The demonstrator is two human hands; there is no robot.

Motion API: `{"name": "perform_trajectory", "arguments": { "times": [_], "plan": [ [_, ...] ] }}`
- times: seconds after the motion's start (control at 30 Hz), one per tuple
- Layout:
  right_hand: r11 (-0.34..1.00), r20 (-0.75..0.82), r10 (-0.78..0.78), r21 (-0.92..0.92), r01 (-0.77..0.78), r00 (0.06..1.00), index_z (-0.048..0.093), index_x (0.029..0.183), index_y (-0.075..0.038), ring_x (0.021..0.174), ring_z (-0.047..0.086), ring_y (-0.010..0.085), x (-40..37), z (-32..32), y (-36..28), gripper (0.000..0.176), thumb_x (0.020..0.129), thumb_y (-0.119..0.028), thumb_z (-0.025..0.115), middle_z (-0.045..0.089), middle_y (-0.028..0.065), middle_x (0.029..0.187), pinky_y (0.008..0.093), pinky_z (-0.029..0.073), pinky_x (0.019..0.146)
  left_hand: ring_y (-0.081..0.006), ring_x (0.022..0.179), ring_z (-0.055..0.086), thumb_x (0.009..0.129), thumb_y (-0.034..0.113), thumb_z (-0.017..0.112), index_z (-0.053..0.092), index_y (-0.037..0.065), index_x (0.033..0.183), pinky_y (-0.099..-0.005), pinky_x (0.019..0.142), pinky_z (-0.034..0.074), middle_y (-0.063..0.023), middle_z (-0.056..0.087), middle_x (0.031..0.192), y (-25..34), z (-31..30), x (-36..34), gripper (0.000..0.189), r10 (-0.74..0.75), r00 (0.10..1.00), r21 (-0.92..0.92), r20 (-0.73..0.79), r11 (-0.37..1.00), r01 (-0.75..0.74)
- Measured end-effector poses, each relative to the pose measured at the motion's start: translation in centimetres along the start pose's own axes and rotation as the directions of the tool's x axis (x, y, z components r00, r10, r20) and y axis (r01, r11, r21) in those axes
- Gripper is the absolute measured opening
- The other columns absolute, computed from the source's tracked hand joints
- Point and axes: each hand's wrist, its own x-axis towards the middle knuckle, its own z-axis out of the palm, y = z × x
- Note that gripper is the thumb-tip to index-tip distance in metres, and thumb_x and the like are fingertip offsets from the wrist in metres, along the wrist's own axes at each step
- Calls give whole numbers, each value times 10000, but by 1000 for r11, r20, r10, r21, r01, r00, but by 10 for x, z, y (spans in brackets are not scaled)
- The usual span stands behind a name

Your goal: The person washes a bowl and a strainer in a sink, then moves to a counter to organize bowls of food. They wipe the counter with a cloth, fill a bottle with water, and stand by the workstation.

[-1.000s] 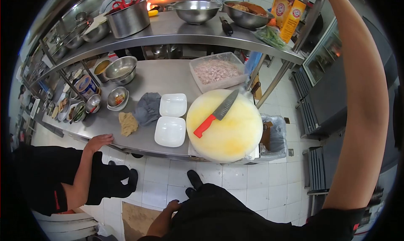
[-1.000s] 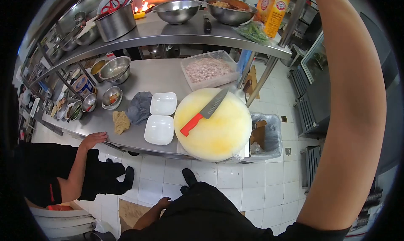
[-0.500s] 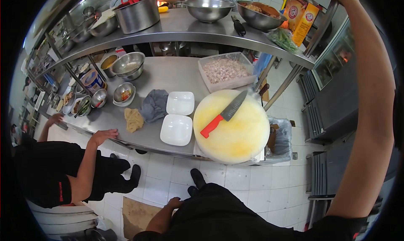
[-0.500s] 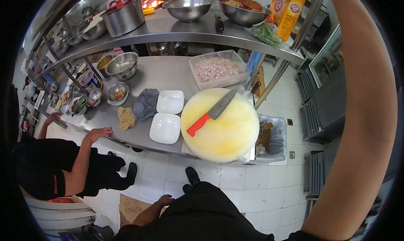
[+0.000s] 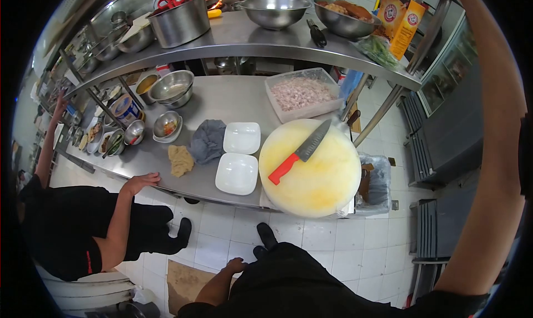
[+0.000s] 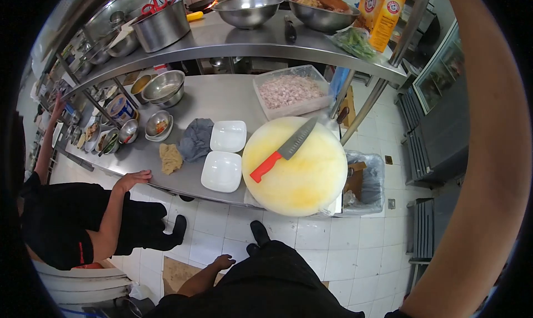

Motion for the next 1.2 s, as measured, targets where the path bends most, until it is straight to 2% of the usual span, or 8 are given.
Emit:
{"name": "perform_trajectory", "arguments": {
  "times": [0.07,0.3,0.47,0.67,1.0,1.2],
  "plan": [
    [1000,7,6,4,-6,1000,699,1032,-2,988,677,273,0,-1,0,433,636,-173,726,696,200,1025,336,546,835,-349,1237,530,838,493,600,570,16,1288,-397,1047,421,-197,573,1315,-1,3,1,657,14,999,18,-38,1000,-13],
    [1000,-56,-8,-2,7,998,696,1025,3,993,675,278,8,7,4,431,639,-186,722,696,202,1027,340,545,842,-341,1243,524,839,498,593,565,17,1293,-393,1045,420,-190,558,1335,-6,10,9,662,18,1000,27,-6,999,-18],
    [1000,-1,7,-9,-7,1000,710,998,-9,998,675,270,3,1,1,396,646,-190,706,698,197,1024,337,541,849,-348,1272,501,838,490,556,542,7,1321,-404,1075,391,-219,531,1357,-8,11,14,683,66,998,45,14,997,-67],
    [1000,-24,5,-17,-5,1000,714,990,-12,991,677,268,7,4,4,400,638,-202,714,701,191,1016,336,539,848,-345,1263,509,843,487,552,549,9,1313,-404,1069,396,-217,535,1353,4,3,7,670,20,1000,40,25,999,-21],
    [1000,-32,-7,2,7,999,729,912,-9,962,682,286,11,6,6,359,611,-203,716,706,198,976,342,543,839,-351,1238,525,827,528,582,570,26,1291,-408,1053,412,-194,559,1332,3,5,17,683,51,999,68,-1,996,-51],
    [1000,-71,-25,11,26,997,728,932,-8,972,680,291,11,8,8,374,616,-206,709,702,207,987,347,539,851,-349,1252,512,835,522,572,570,23,1290,-407,1059,405,-192,544,1350,4,2,16,676,46,999,76,9,996,-47]
  ]
}}
